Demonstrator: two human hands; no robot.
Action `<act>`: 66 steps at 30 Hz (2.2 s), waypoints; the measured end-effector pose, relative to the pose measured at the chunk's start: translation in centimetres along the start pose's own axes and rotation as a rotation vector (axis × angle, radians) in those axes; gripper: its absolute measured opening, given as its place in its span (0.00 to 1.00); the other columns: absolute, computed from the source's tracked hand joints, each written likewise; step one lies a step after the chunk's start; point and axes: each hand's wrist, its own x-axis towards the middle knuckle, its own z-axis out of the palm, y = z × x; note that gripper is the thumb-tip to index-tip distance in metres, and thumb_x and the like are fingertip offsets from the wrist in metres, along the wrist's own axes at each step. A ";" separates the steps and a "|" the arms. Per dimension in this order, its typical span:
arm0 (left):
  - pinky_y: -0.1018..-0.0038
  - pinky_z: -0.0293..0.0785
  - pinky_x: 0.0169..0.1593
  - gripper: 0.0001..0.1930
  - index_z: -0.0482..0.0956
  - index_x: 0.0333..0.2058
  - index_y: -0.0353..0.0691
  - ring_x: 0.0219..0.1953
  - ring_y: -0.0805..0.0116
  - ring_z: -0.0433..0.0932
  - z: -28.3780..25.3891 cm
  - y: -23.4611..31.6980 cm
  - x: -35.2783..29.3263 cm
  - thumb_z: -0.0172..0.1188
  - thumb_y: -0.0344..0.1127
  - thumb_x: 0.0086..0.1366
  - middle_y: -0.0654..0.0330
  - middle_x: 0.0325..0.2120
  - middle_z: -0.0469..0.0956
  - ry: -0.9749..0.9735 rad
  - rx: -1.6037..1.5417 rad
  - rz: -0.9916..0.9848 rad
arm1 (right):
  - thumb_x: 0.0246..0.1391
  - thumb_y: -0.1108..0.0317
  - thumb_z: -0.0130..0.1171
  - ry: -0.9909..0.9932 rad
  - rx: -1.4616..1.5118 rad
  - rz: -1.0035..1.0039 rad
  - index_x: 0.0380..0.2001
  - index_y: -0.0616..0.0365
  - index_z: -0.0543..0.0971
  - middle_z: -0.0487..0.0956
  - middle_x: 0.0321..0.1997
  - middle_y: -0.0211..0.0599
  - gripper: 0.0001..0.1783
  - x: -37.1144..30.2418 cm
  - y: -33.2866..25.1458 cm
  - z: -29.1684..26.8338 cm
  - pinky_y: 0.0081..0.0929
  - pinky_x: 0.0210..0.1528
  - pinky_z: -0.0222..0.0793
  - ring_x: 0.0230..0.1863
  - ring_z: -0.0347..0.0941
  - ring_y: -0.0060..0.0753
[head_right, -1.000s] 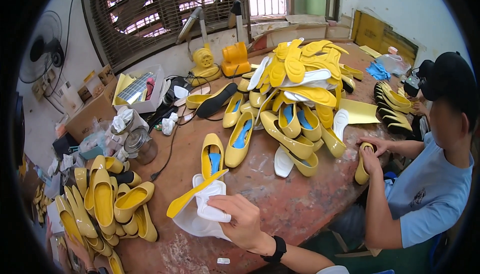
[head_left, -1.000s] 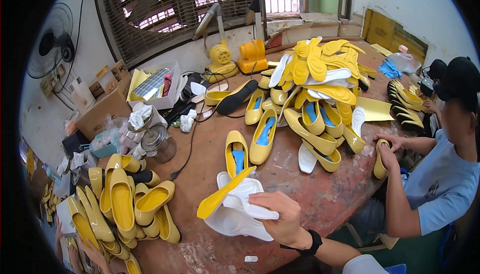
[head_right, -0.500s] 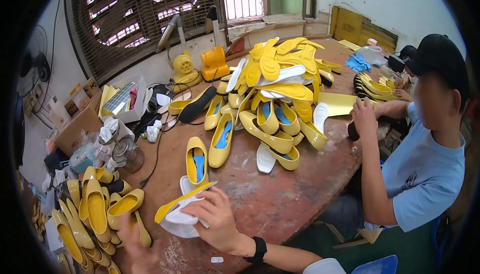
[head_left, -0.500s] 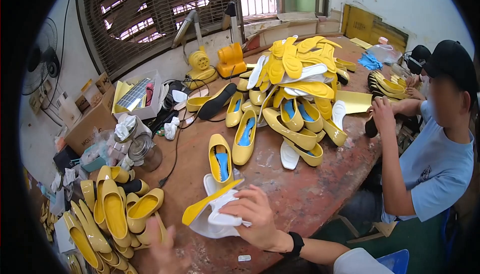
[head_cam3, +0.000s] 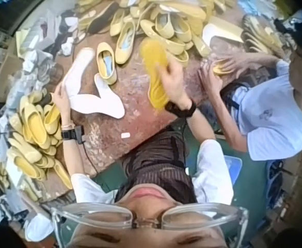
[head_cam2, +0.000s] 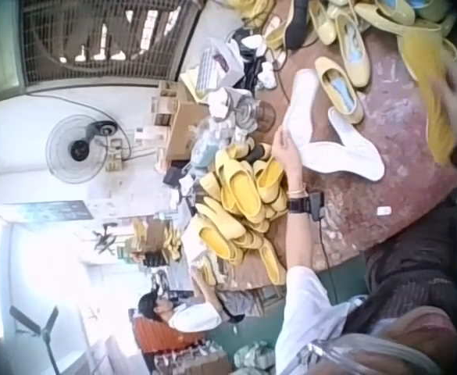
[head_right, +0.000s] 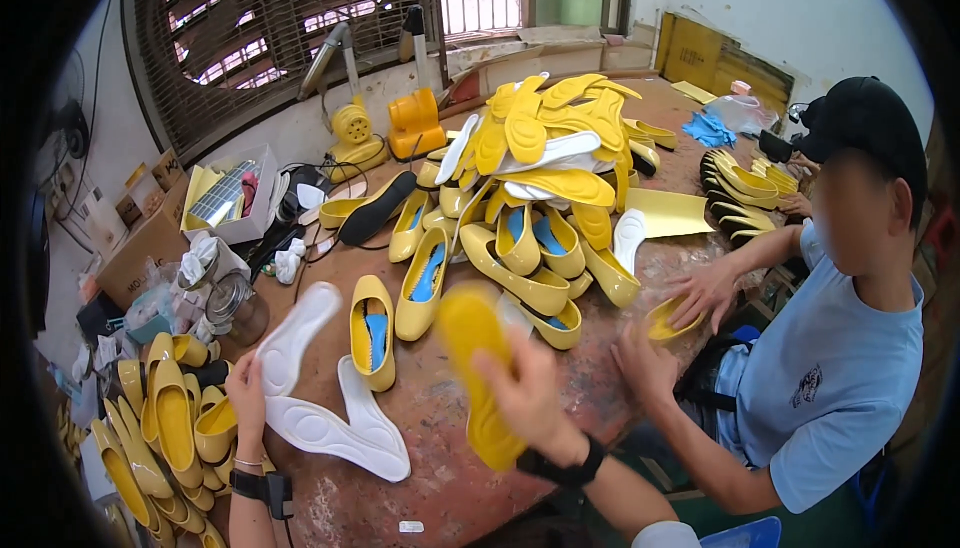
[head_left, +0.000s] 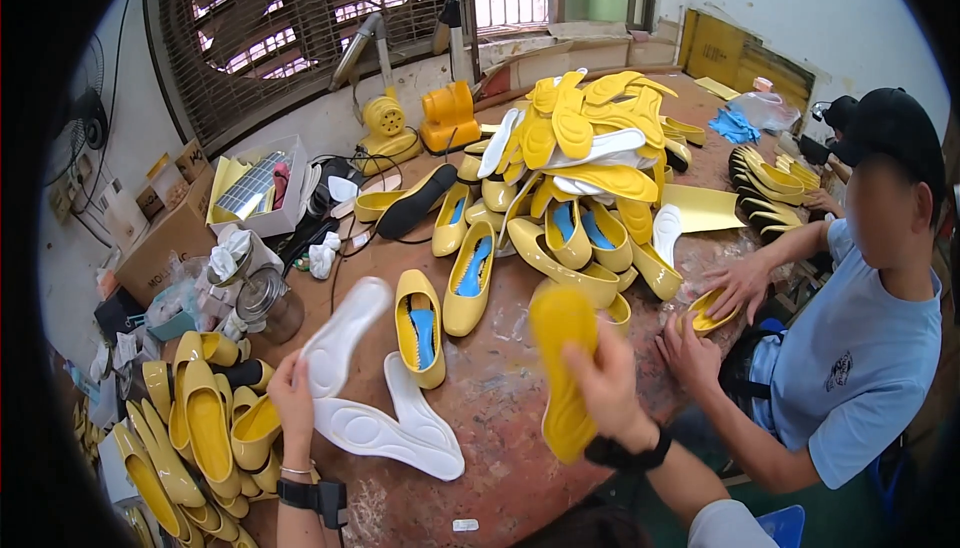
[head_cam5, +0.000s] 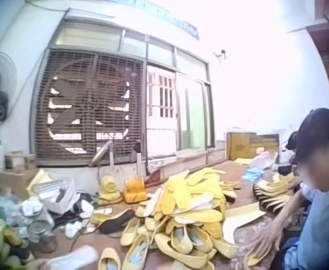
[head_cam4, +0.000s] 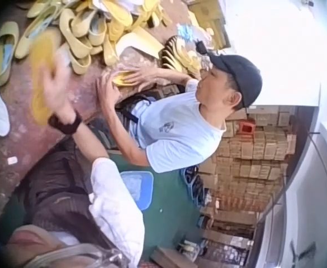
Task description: Manually inserting insoles and preparing yellow shoes for assembly at a factory workbench.
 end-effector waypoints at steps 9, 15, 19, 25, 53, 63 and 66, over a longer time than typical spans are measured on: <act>0.47 0.54 0.68 0.47 0.58 0.68 0.35 0.69 0.32 0.52 2.6 6.2 -12.4 0.72 0.46 0.55 0.34 0.68 0.52 -0.511 0.667 0.286 | 0.41 0.54 0.74 -0.091 -1.148 0.024 0.45 0.57 0.76 0.83 0.30 0.51 0.30 13.1 10.8 -5.0 0.48 0.39 0.75 0.35 0.81 0.56; 0.61 0.79 0.44 0.25 0.74 0.56 0.35 0.39 0.50 0.81 5.4 10.9 -16.8 0.64 0.39 0.61 0.43 0.47 0.78 -0.413 0.600 0.640 | 0.46 0.64 0.70 0.029 -0.626 -0.050 0.46 0.56 0.80 0.83 0.34 0.50 0.22 8.8 7.5 -1.6 0.38 0.41 0.77 0.39 0.82 0.51; 0.51 0.53 0.70 0.58 0.54 0.69 0.37 0.71 0.36 0.49 6.7 11.2 -17.8 0.80 0.48 0.44 0.37 0.70 0.46 -0.460 -0.062 -0.002 | 0.46 0.68 0.71 -0.267 -0.410 -0.103 0.47 0.58 0.77 0.82 0.33 0.46 0.23 -4.5 -1.0 1.7 0.33 0.41 0.76 0.36 0.83 0.41; 0.55 0.61 0.67 0.47 0.66 0.66 0.44 0.70 0.34 0.52 7.7 12.4 -19.1 0.78 0.44 0.47 0.31 0.70 0.42 -0.686 0.108 0.120 | 0.54 0.69 0.64 -0.163 0.325 0.464 0.60 0.58 0.59 0.76 0.38 0.39 0.35 -11.4 -0.1 -0.4 0.27 0.28 0.73 0.25 0.74 0.30; 0.60 0.71 0.59 0.12 0.83 0.32 0.40 0.55 0.42 0.75 -3.5 6.1 -29.0 0.69 0.21 0.46 0.43 0.54 0.74 -0.337 0.391 -0.013 | 0.63 0.66 0.52 -0.566 -0.367 -0.244 0.59 0.67 0.74 0.74 0.51 0.53 0.24 -12.8 0.4 4.5 0.39 0.54 0.65 0.48 0.69 0.50; 0.62 0.72 0.62 0.27 0.64 0.63 0.32 0.58 0.59 0.75 -6.5 4.8 -28.0 0.59 0.35 0.69 0.52 0.57 0.74 -0.214 -1.216 -1.188 | 0.64 0.64 0.57 0.021 0.810 0.815 0.61 0.71 0.70 0.76 0.60 0.48 0.27 -14.1 3.8 0.9 0.33 0.60 0.70 0.57 0.75 0.36; 0.62 0.71 0.62 0.28 0.62 0.64 0.32 0.60 0.60 0.74 -6.1 5.6 -28.1 0.58 0.35 0.70 0.52 0.58 0.73 -0.191 -1.355 -1.367 | 0.65 0.61 0.57 0.120 0.771 0.789 0.64 0.68 0.67 0.77 0.58 0.47 0.30 -14.5 4.7 -0.2 0.31 0.55 0.75 0.54 0.77 0.34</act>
